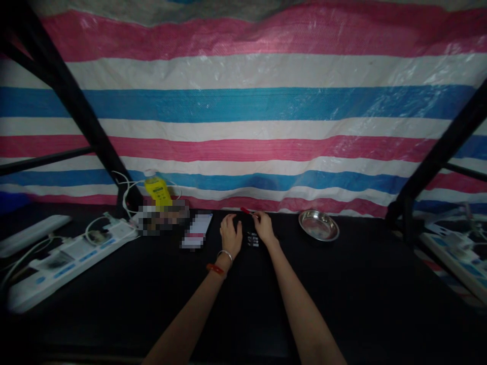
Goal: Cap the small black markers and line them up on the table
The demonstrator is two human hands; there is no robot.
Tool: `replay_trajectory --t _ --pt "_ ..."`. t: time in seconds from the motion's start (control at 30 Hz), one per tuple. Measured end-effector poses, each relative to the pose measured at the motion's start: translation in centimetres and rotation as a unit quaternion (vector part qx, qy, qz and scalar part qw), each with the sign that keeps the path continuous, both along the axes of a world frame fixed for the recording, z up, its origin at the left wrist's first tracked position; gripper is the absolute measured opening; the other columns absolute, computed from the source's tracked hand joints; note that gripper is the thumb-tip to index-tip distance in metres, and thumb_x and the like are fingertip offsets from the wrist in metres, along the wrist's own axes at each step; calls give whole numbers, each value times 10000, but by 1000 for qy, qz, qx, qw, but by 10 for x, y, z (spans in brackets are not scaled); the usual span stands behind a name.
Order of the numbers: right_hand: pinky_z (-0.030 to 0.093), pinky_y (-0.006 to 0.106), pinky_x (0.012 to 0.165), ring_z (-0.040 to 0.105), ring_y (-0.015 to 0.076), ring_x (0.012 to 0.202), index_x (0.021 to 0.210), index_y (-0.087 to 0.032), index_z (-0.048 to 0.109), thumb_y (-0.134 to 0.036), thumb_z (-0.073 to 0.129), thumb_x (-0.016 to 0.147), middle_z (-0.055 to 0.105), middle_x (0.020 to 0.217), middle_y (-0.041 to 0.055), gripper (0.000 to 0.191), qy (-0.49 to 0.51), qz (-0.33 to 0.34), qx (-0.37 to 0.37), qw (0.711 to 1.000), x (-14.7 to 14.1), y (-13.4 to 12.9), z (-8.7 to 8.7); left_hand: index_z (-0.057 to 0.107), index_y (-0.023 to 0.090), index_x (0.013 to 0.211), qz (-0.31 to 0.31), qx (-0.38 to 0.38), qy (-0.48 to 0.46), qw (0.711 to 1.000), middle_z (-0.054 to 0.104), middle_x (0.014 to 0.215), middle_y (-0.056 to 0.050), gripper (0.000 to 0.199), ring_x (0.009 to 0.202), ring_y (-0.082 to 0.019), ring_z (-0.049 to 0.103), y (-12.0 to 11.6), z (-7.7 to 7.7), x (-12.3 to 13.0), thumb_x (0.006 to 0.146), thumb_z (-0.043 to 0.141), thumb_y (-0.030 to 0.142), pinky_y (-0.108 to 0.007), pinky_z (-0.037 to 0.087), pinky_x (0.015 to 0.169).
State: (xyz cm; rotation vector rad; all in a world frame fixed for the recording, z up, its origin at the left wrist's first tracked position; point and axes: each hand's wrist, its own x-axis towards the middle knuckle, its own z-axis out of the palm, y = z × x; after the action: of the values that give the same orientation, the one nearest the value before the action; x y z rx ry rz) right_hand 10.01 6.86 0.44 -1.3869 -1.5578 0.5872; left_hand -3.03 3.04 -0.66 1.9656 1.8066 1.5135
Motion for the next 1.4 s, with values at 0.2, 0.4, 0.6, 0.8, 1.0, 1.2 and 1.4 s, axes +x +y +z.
replay_trajectory --t 0.2,0.4,0.6,0.8,1.0,1.2,1.4 --pt "360 183 429 444 60 442 842 -155 626 -326 644 698 562 615 -26 224 520 145 -161 826 -14 -40 0 390 141 1242 -18 41 -57 997 512 1174 -147 378 1106 -226 476 -2 -1 -1 905 342 306 -404 377 935" --pt "239 140 314 350 29 353 744 -154 583 -229 616 729 494 514 -54 83 621 184 -264 714 -20 -59 -1 362 153 1291 -78 78 -11 994 533 1209 -139 431 1101 -223 507 -10 2 -1 906 360 346 -398 385 923" --pt "171 123 286 267 10 326 738 -154 573 -233 607 739 475 487 -67 86 637 211 -274 688 -21 -61 1 410 163 1257 -78 90 -20 993 564 1187 -124 388 1087 -206 528 -10 4 -1 908 365 328 -379 400 923" --pt "200 112 284 325 7 348 869 -173 621 -196 653 689 591 599 -39 184 639 182 -211 717 -16 -59 -1 382 185 1301 -90 105 -18 990 504 1267 -109 398 1179 -180 465 -9 5 -1 911 303 199 -369 387 978" --pt "274 134 298 403 37 388 887 -171 640 -219 616 709 661 687 6 186 641 168 -217 717 -14 -59 1 612 218 1077 -104 85 42 990 360 1356 -96 305 1170 -227 440 -12 8 1 837 436 157 -372 421 933" --pt "222 144 313 370 33 399 849 -152 635 -253 637 659 603 654 -11 216 601 92 -152 779 -12 -56 3 633 199 1014 -89 85 -1 992 418 1252 -95 249 994 -190 495 -3 1 -1 817 485 158 -379 437 902" --pt "306 182 416 379 53 450 1010 -166 576 -472 480 797 493 643 -41 385 407 -188 105 888 -7 -58 1 569 200 1108 -73 28 26 997 548 950 -74 343 911 -197 488 -2 2 -2 861 346 116 -360 427 844"
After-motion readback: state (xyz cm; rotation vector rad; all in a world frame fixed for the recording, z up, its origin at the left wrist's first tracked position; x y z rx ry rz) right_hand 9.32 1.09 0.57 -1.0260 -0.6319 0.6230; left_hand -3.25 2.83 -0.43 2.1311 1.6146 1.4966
